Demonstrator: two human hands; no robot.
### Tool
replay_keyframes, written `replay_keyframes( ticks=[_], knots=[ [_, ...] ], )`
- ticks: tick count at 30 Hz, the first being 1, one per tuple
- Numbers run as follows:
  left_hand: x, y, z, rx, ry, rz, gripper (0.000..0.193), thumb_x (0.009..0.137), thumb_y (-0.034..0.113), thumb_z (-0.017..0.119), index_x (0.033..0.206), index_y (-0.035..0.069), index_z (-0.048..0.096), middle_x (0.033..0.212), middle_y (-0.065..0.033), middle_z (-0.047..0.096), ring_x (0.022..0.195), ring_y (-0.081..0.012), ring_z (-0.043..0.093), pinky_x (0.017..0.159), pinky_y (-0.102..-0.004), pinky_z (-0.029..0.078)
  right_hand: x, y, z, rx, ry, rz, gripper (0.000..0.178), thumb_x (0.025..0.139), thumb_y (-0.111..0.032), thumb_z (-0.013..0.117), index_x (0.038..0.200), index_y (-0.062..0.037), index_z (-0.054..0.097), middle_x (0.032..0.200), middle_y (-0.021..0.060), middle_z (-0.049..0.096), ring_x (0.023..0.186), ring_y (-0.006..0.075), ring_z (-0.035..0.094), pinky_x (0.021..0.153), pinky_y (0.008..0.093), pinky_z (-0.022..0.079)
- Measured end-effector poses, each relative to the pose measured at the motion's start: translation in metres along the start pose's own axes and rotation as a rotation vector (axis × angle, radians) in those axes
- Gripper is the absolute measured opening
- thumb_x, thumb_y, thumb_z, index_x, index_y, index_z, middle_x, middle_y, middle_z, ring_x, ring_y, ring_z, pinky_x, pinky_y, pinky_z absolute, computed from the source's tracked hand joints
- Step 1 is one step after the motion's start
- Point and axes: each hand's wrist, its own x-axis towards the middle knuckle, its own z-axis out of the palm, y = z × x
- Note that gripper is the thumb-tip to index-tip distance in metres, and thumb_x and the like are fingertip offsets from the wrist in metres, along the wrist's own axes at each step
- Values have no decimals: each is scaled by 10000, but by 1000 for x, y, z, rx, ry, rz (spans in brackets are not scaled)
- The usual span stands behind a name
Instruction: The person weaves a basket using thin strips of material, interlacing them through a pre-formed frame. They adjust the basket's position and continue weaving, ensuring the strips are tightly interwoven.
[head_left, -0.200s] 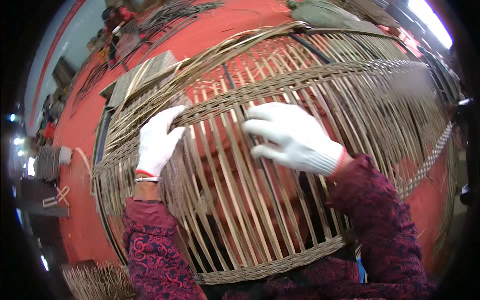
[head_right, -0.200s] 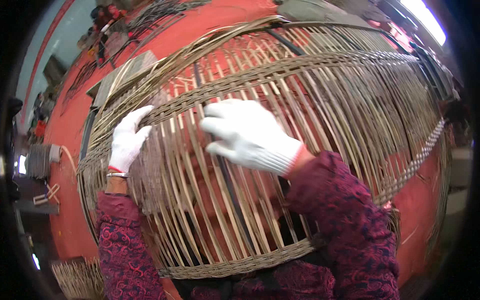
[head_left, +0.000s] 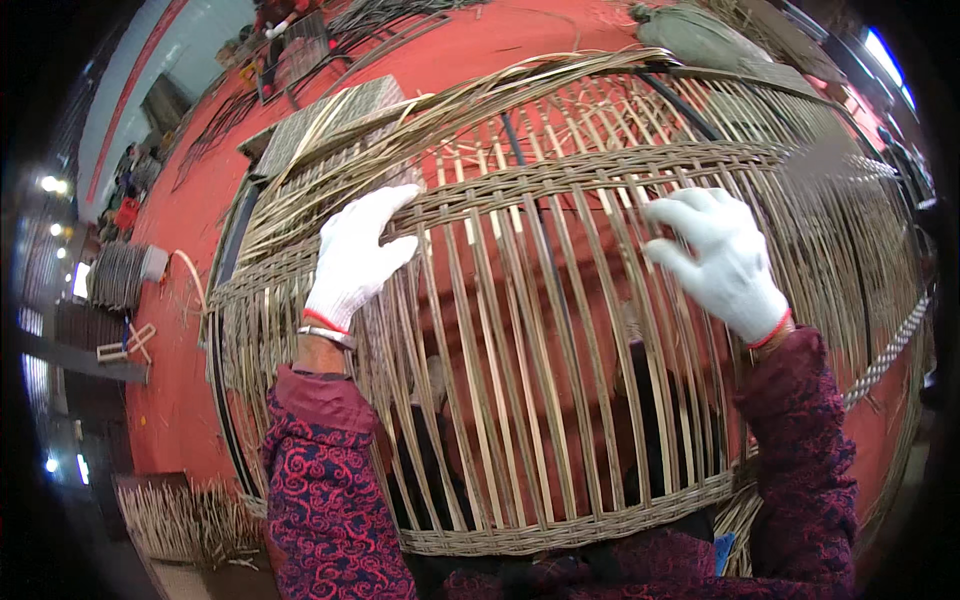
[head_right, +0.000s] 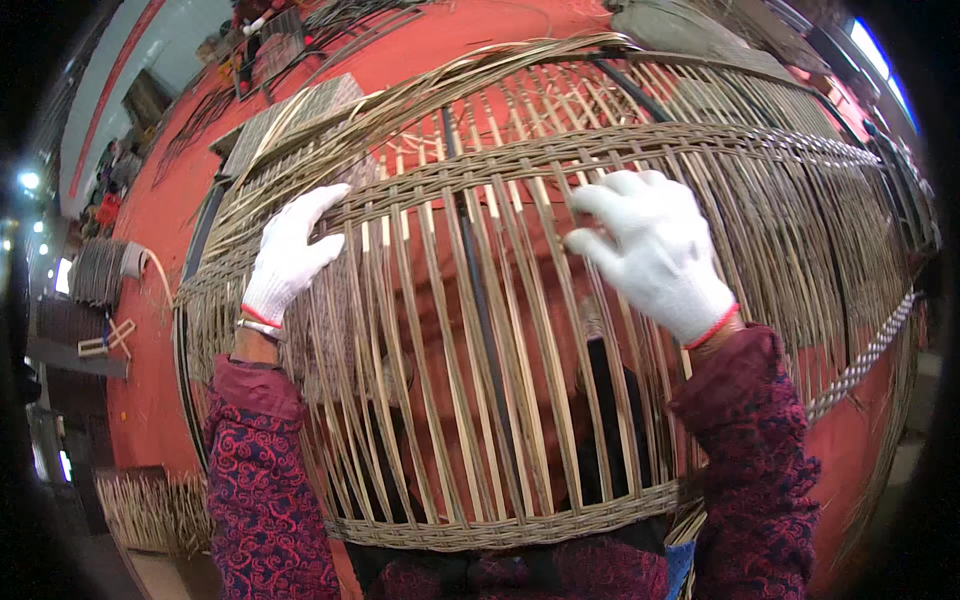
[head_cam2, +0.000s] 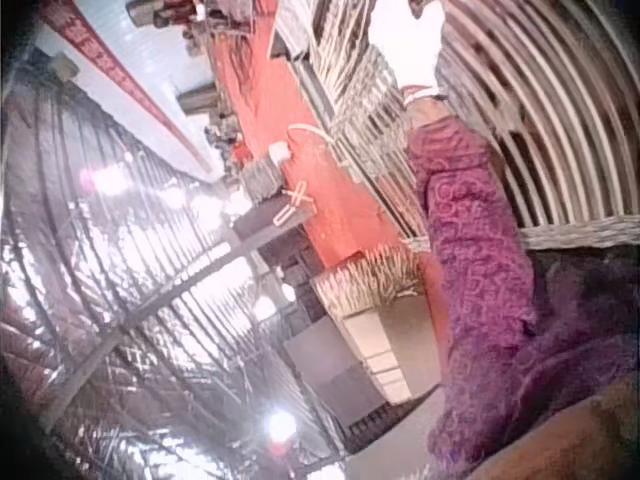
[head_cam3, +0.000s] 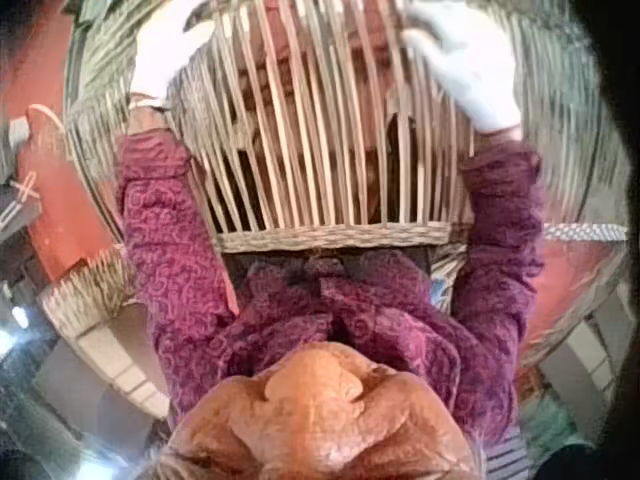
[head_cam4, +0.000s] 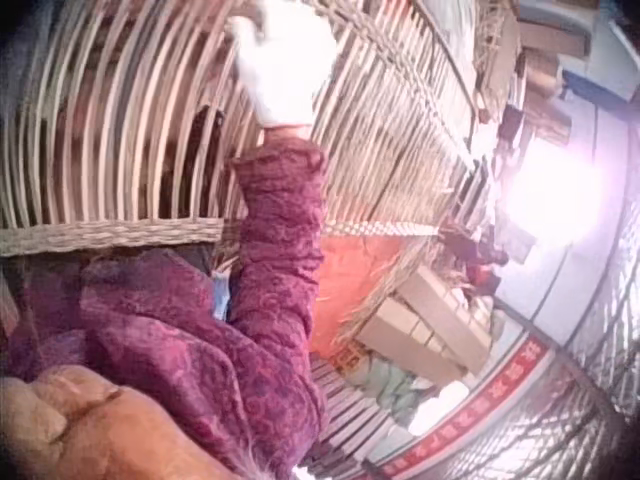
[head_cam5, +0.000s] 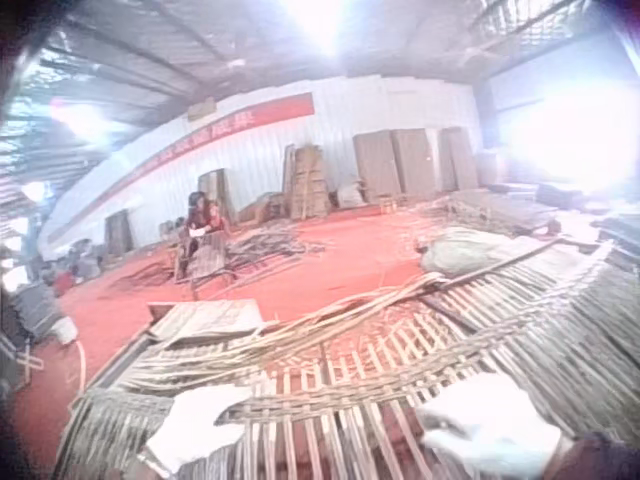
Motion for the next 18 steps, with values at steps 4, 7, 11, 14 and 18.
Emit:
replay_keyframes(
  ticks=[4,7,11,14,18],
  knots=[
    [-1,2,1,35,11,-18,547,838,222,745,1373,167,645,1353,-82,674,1253,-292,617,1088,-436,454,14,27,12,-9,-70,32,222,892,-238,720,1049,-80,718,1005,117,642,985,337,615,869,444,488],
    [3,0,2,-2,37,-28,479,863,220,737,1337,173,685,1316,-91,701,1234,-295,634,1090,-420,468,27,35,23,31,-87,77,194,939,-196,681,1085,-76,722,1028,129,617,1014,340,607,890,426,490],
    [16,-1,12,-17,119,-102,393,891,236,716,1279,178,722,1287,-88,717,1230,-297,643,1089,-417,477,25,33,34,-24,-24,73,221,960,-247,663,1126,-109,711,1068,125,627,1013,351,622,895,451,512],
    [7,15,13,392,74,-53,508,971,385,588,1444,202,568,1410,-131,620,1293,-339,582,1065,-471,476,17,50,35,-26,-25,19,301,989,-240,644,1238,-76,681,1256,181,611,1167,355,611,990,415,498],
    [-73,46,-32,11,-49,52,523,985,410,602,1345,32,621,1380,-229,603,1303,-404,547,1115,-457,428,-1,97,36,-43,-130,-32,405,1070,-298,558,1386,-52,614,1471,145,536,1380,285,515,1164,372,391]
  ],
)
